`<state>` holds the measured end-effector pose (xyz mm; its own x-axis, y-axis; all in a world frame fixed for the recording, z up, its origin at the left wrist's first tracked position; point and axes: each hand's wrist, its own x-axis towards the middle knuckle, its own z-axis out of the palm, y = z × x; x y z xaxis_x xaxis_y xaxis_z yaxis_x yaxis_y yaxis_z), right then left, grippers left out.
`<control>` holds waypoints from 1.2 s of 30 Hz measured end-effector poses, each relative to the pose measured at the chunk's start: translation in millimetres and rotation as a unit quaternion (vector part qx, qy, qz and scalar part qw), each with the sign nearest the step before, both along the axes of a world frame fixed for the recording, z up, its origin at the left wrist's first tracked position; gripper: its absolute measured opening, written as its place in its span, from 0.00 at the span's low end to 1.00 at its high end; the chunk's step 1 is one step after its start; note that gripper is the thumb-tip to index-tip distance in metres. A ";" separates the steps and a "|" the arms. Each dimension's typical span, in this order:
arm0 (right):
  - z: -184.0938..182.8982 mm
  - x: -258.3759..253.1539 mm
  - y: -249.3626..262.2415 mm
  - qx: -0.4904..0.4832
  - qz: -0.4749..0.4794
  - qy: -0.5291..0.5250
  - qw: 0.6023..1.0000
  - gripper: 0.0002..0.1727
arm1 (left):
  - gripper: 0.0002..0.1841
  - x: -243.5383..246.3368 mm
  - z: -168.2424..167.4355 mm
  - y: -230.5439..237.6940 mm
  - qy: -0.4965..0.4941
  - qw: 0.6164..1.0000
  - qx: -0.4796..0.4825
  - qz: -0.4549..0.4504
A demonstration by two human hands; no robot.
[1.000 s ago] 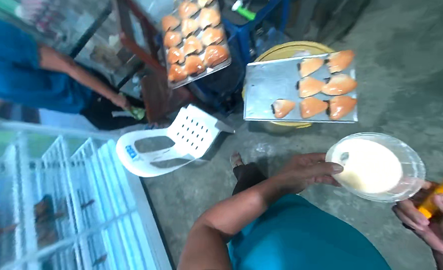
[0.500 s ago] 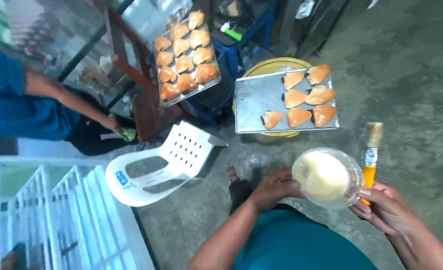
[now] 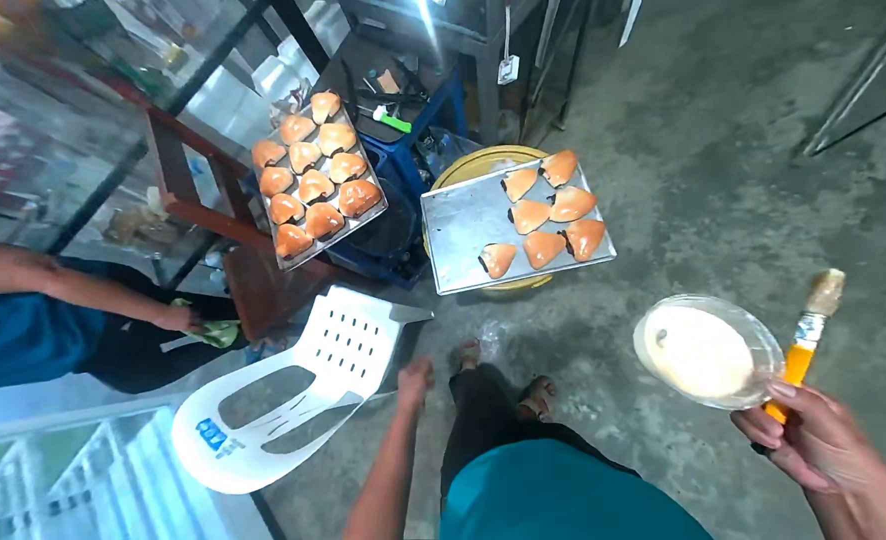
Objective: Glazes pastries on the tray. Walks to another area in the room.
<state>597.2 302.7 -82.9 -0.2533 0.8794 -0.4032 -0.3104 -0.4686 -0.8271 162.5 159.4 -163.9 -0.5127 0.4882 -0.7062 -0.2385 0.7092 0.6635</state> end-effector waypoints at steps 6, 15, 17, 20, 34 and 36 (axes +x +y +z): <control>24.2 -5.7 1.1 -0.012 -0.014 -0.005 1.000 0.08 | 0.19 -103.0 -18.3 176.2 0.045 0.939 0.141 0.311; 44.1 -70.3 23.9 -0.077 0.005 -0.045 0.996 0.10 | 0.24 -191.9 -68.3 231.3 -0.123 0.880 0.188 0.418; 44.6 -89.1 37.6 -0.070 0.016 -0.043 0.996 0.10 | 0.21 -183.7 -49.3 224.7 -0.117 0.874 0.208 0.423; 40.7 -110.1 51.6 -0.050 0.020 -0.020 0.998 0.09 | 0.11 -163.8 6.8 214.3 -0.111 0.873 0.281 0.382; 24.2 -113.7 65.3 0.036 0.047 0.054 0.997 0.09 | 0.12 -126.5 114.2 181.2 -0.125 0.828 0.505 0.210; 25.7 -95.5 61.1 0.035 0.027 0.041 0.998 0.09 | 0.10 -107.4 134.1 177.8 -0.134 0.834 0.509 0.163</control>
